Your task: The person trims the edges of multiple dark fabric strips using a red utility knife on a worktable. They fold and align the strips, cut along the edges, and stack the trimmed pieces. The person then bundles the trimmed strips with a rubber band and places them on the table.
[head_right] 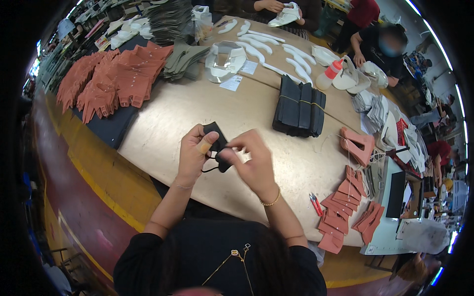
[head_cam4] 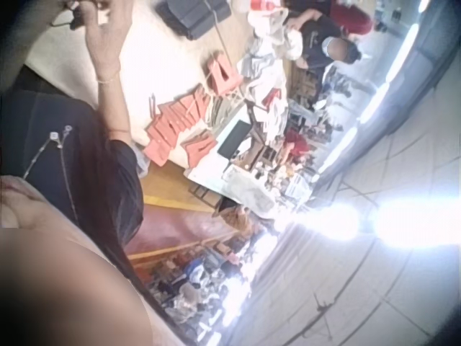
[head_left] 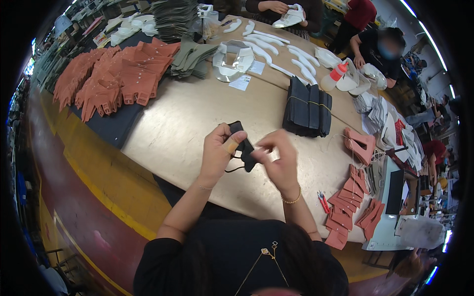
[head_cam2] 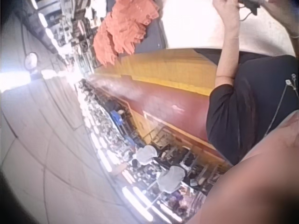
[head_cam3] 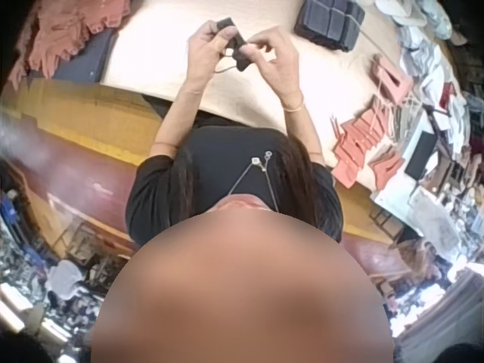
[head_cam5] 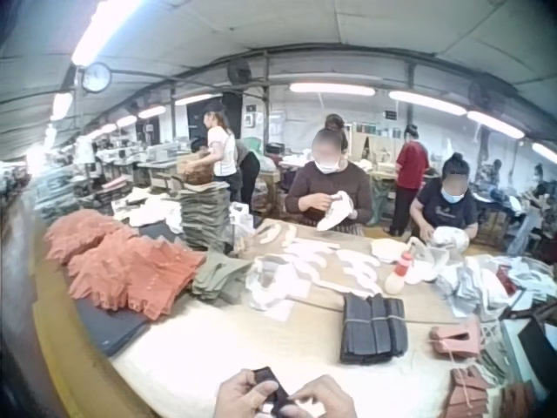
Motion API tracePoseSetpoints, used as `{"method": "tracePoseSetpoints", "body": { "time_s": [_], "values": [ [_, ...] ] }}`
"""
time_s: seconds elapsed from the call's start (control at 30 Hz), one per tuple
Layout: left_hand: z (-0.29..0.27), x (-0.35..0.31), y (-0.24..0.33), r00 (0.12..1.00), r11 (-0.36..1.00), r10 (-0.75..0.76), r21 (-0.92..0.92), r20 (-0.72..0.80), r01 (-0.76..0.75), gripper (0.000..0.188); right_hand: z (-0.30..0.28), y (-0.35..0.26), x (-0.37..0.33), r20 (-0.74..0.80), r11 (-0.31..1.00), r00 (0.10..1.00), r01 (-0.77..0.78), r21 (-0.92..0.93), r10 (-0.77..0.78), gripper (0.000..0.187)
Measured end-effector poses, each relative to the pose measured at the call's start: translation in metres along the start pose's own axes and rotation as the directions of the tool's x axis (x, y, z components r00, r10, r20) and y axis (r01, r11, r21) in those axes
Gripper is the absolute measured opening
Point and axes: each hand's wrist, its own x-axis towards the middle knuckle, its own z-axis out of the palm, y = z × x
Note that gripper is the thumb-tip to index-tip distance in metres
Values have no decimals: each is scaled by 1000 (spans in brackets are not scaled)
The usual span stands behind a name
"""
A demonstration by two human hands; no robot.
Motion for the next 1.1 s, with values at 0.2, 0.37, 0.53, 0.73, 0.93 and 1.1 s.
{"method": "tracePoseSetpoints", "body": {
  "time_s": [0.2, 0.37, 0.53, 0.73, 0.93, 1.1],
  "values": [
    [-6, -21, 5, 996, 997, 31, -76, 82, -25, 41, 34, -17, -12, 203, 919, 934, -336, 207, 295, 28],
    [-20, -37, 16, 991, 997, -63, -44, 118, 69, 56, 39, -8, -13, 265, 889, 933, -324, 325, 244, 13],
    [-23, -40, 27, 996, 998, -25, -54, 84, 30, 44, 45, 0, -9, 316, 782, 926, -350, 516, 206, 12],
    [-37, -33, 34, 989, 985, -109, -120, 99, 120, 34, 24, 15, -12, 172, 411, 921, -317, 855, 351, 7],
    [-75, -13, 34, 992, 887, -106, -444, 71, 127, 38, -38, 39, -14, 90, -36, 872, -83, 996, 481, 28],
    [-60, 5, 45, 966, 667, 121, -739, 230, 93, 39, -64, 34, -8, -130, 249, 946, 55, 967, 296, 38]
  ]
}}
